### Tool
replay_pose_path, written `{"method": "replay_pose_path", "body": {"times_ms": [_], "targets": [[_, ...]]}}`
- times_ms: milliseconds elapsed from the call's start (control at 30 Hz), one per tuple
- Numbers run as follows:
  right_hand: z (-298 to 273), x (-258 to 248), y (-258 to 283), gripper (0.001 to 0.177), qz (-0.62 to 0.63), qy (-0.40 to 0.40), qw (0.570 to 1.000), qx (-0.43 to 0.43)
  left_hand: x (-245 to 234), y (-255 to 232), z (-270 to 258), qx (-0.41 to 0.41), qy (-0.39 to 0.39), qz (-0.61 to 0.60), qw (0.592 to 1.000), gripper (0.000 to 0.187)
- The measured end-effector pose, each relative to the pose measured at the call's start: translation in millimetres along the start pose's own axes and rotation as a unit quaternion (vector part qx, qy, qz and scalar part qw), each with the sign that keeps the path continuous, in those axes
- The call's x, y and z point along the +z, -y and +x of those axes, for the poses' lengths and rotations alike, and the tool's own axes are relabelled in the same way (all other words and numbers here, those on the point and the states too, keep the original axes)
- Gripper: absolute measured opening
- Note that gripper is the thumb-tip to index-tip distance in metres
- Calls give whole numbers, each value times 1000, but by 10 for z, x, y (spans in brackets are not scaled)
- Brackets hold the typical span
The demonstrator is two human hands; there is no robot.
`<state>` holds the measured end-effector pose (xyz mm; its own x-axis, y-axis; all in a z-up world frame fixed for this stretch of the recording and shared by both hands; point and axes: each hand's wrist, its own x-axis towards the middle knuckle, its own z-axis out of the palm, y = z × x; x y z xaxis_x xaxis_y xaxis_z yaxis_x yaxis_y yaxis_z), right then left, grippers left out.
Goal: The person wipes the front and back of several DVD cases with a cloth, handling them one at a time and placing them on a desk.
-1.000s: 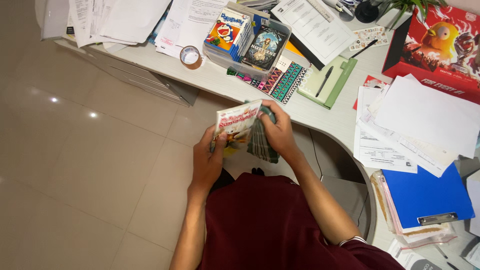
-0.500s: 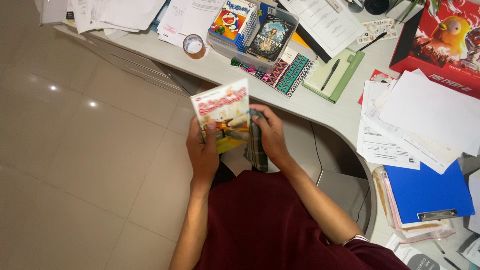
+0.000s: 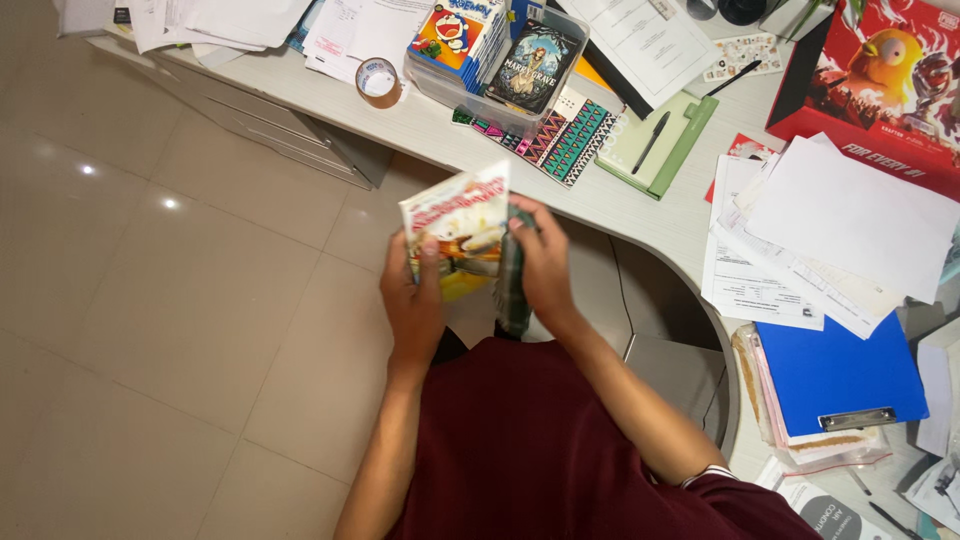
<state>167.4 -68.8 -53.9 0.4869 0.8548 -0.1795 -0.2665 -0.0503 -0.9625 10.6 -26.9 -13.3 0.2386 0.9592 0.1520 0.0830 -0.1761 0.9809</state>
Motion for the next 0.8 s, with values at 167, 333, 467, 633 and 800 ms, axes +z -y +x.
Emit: {"method": "replay_pose_path", "body": {"times_ms": [167,333,467,633,800], "targets": [[-153,81,-170,28,35,70,997,-12,-20,-23,59,9,-66,-66,996,31],[-56,0,-105,27,19,75,996,-41,23,6,67,-5,-56,-95,994,30],[8,-48,22,26,8,67,996,-61,75,9,56,-18,-33,-122,992,29],[14,-63,96,26,4,62,996,-58,66,15,61,-29,-11,-98,995,31],[42,-57,47,26,-41,80,991,-97,6,17,70,-11,-28,-83,996,30]]}}
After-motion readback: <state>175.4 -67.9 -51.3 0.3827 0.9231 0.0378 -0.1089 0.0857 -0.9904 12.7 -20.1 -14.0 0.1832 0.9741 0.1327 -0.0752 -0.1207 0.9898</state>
